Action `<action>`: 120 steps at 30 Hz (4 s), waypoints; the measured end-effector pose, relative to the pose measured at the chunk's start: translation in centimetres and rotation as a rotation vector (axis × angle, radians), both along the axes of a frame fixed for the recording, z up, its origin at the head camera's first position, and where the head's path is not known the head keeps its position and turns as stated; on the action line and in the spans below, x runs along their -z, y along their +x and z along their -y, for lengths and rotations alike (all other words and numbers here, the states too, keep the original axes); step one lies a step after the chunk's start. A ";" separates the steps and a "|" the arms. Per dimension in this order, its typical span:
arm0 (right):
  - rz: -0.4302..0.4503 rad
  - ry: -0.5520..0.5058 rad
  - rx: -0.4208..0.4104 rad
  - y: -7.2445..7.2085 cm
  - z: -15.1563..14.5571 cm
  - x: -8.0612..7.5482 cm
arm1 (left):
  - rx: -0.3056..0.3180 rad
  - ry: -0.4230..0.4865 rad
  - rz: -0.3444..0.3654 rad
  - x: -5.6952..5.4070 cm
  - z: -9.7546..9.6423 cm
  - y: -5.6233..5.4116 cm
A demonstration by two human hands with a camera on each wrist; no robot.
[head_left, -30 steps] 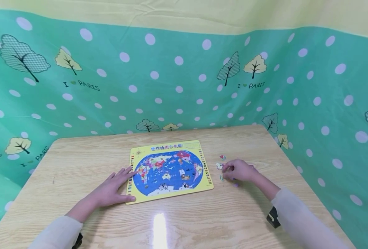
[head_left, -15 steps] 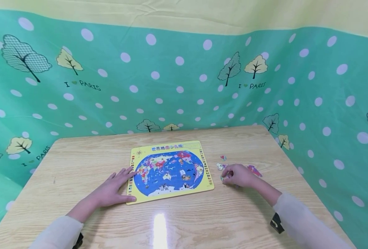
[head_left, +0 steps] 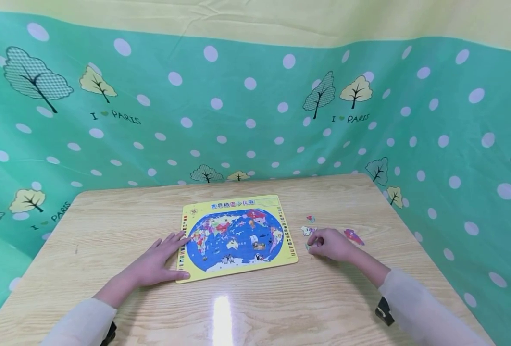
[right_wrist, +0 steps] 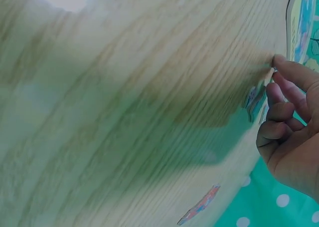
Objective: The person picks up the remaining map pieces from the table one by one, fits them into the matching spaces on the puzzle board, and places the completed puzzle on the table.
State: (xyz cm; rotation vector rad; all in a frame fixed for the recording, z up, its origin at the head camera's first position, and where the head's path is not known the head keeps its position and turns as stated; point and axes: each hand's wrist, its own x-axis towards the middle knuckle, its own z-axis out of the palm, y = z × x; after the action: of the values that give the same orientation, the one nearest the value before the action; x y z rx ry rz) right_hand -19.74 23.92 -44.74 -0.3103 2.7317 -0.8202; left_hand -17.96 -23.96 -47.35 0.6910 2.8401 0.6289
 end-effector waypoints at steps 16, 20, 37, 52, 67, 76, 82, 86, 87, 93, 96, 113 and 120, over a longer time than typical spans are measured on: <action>-0.058 -0.041 -0.082 0.2 0.2 0.2 | 0.001 -0.004 -0.009 0.1 0.1 0.0; -0.051 -0.044 -0.067 0.4 0.5 0.0 | -0.003 -0.005 0.001 0.0 0.0 0.0; -0.018 -0.083 0.003 0.4 0.6 -0.4 | -0.003 -0.016 0.013 0.0 -0.1 -0.3; -0.045 -0.097 0.015 -0.5 2.1 -2.0 | 0.001 0.006 0.011 0.0 -0.1 0.0; -0.062 -0.079 0.008 -2.3 4.3 -2.1 | 0.005 0.013 0.003 -0.1 -0.2 -0.1; -0.073 -0.108 -0.014 -3.3 5.2 -1.8 | 0.004 0.017 -0.007 -0.1 -0.1 0.1; -0.068 -0.135 -0.031 -3.6 6.0 -1.6 | 0.003 0.015 -0.008 -0.1 -0.1 0.1; -0.054 -0.142 -0.016 -3.8 6.4 -1.5 | -0.001 0.014 -0.002 -0.2 -0.1 0.2; -0.053 -0.144 -0.015 -3.9 6.5 -1.4 | 0.002 0.014 -0.007 -0.2 -0.1 0.2; -0.045 -0.134 -0.009 -4.3 7.1 -1.3 | 0.004 0.026 -0.029 -0.3 -0.1 0.5; -0.036 -0.121 0.002 -4.4 7.5 -1.3 | 0.001 0.033 -0.030 -0.3 -0.1 0.5; -0.063 -0.104 -0.026 -5.4 9.4 -0.8 | 0.011 0.027 -0.029 0.0 0.0 0.2; -0.066 -0.108 -0.030 -5.6 9.9 -0.6 | 0.009 0.028 -0.040 -0.1 0.0 0.2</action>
State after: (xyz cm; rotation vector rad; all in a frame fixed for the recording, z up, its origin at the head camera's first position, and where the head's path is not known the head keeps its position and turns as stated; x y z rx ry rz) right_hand -25.37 13.99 -44.11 -0.4069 2.7411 -0.9678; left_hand -17.75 -23.93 -47.28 0.7278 2.8681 0.6622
